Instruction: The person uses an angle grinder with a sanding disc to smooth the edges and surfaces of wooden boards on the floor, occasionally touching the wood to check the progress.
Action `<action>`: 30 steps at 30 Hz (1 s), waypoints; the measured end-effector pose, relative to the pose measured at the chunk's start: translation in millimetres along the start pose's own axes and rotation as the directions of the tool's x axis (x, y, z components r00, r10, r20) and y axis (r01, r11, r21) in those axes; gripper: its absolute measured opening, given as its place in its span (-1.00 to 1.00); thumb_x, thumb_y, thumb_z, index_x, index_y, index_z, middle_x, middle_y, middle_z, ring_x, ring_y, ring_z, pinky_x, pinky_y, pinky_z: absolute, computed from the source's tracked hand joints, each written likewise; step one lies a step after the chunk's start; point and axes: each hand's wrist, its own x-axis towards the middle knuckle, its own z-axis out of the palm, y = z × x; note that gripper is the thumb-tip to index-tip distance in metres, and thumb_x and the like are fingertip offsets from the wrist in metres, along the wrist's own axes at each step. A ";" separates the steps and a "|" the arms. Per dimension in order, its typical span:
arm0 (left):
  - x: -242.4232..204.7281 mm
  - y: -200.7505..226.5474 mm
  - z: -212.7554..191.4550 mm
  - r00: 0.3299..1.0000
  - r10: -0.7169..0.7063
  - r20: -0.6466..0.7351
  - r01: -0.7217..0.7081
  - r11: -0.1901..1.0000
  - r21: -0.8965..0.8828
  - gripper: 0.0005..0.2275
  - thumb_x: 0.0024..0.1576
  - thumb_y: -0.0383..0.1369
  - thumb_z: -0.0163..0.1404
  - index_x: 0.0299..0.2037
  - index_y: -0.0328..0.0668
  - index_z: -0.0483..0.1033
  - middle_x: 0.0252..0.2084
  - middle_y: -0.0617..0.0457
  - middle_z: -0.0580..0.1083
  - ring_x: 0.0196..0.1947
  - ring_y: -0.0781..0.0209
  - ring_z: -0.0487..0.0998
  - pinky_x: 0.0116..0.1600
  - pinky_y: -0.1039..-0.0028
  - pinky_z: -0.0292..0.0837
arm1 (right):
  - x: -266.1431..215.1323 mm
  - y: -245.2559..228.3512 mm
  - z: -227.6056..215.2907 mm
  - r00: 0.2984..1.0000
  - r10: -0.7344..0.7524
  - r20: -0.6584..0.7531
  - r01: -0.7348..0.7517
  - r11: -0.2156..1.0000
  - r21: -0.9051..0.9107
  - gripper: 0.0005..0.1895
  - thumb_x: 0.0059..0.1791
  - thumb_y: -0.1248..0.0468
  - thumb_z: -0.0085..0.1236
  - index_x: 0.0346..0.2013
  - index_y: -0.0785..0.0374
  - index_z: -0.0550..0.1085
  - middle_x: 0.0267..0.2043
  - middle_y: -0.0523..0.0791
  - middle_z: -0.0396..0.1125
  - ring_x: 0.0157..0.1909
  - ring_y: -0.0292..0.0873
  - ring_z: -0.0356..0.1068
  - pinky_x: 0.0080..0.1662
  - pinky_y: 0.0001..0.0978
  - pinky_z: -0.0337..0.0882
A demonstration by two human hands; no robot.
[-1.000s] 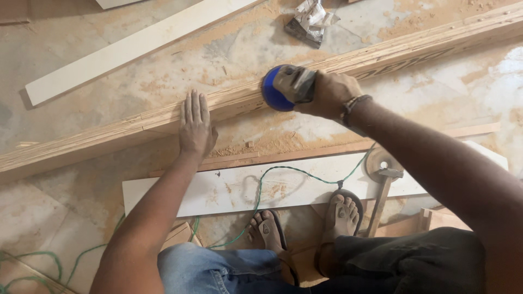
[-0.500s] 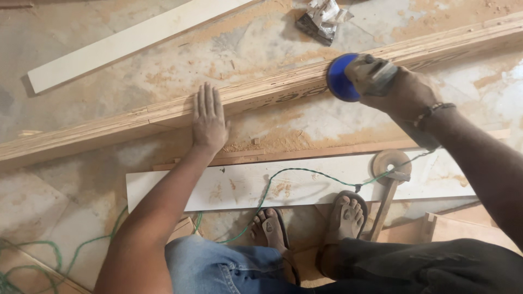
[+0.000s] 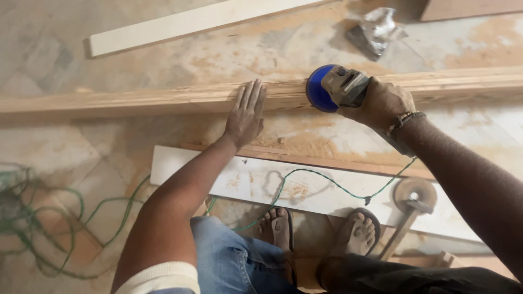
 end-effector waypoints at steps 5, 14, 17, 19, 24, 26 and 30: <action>-17.7 -47.0 23.2 0.993 -0.106 -0.041 0.114 0.948 0.297 -0.22 0.10 -0.31 -0.03 0.49 -0.47 -0.14 0.56 -0.30 -0.15 0.57 -0.15 -0.15 0.58 0.14 -0.27 | 5.1 -3.4 8.5 0.996 0.001 0.090 0.000 1.000 -0.011 -0.31 -0.13 -0.23 0.31 0.09 0.15 0.48 -0.17 -0.01 0.54 -0.16 -0.02 0.58 -0.10 -0.17 0.60; -14.5 -38.5 27.0 0.984 -0.173 -0.038 0.175 0.980 0.091 -0.18 0.13 -0.15 0.06 0.50 -0.51 -0.05 0.58 -0.32 -0.11 0.58 -0.19 -0.12 0.59 0.10 -0.24 | -18.9 100.8 14.1 0.989 0.146 -0.006 -0.145 0.988 0.043 -0.35 -0.14 -0.18 0.33 0.12 0.09 0.53 -0.05 0.04 0.53 -0.05 0.06 0.54 0.01 -0.09 0.52; 0.7 -24.9 21.6 0.997 -0.049 -0.066 0.057 0.990 0.127 -0.17 0.13 -0.12 0.08 0.50 -0.50 -0.03 0.57 -0.34 -0.08 0.57 -0.19 -0.11 0.59 0.10 -0.23 | -34.7 141.3 14.5 0.971 0.229 -0.070 -0.227 0.973 0.045 -0.34 -0.13 -0.19 0.36 0.11 0.15 0.54 -0.06 0.09 0.52 -0.01 0.11 0.52 0.03 -0.05 0.50; 12.6 -12.8 18.5 0.997 0.039 -0.067 -0.026 0.984 0.177 -0.17 0.14 -0.12 0.08 0.51 -0.50 -0.02 0.57 -0.34 -0.07 0.58 -0.17 -0.10 0.60 0.12 -0.23 | -39.4 169.7 17.1 0.962 0.258 -0.088 -0.255 0.966 0.038 -0.35 -0.11 -0.19 0.34 0.09 0.17 0.55 -0.09 0.09 0.53 -0.02 0.11 0.53 0.02 -0.05 0.50; 48.0 36.1 2.2 0.997 0.067 0.035 -0.071 0.992 0.107 -0.15 0.14 -0.09 0.06 0.50 -0.52 -0.07 0.56 -0.37 -0.11 0.57 -0.22 -0.16 0.58 0.11 -0.28 | -54.5 230.1 26.5 0.895 0.424 -0.138 -0.399 0.900 0.175 -0.28 -0.13 -0.20 0.37 0.07 0.29 0.54 -0.12 0.13 0.52 -0.10 0.11 0.54 -0.05 -0.05 0.53; 65.4 57.7 -4.0 0.993 0.059 0.104 -0.068 0.994 0.087 -0.14 0.15 -0.05 0.02 0.49 -0.53 -0.12 0.56 -0.38 -0.17 0.56 -0.23 -0.21 0.57 0.10 -0.34 | -56.0 246.8 25.0 0.873 0.464 -0.151 -0.431 0.878 0.206 -0.32 -0.09 -0.20 0.36 0.02 0.33 0.55 -0.14 0.13 0.52 -0.11 0.09 0.54 -0.06 -0.05 0.53; 93.9 105.9 1.6 0.994 0.076 0.083 -0.098 0.944 0.315 -0.21 0.18 -0.17 -0.04 0.50 -0.48 -0.20 0.55 -0.37 -0.25 0.54 -0.23 -0.31 0.56 0.07 -0.43 | -62.2 265.6 17.3 0.849 0.479 -0.223 -0.415 0.866 0.280 -0.44 0.00 -0.09 0.41 -0.08 0.39 0.56 -0.13 0.12 0.51 -0.10 0.02 0.54 -0.06 -0.13 0.52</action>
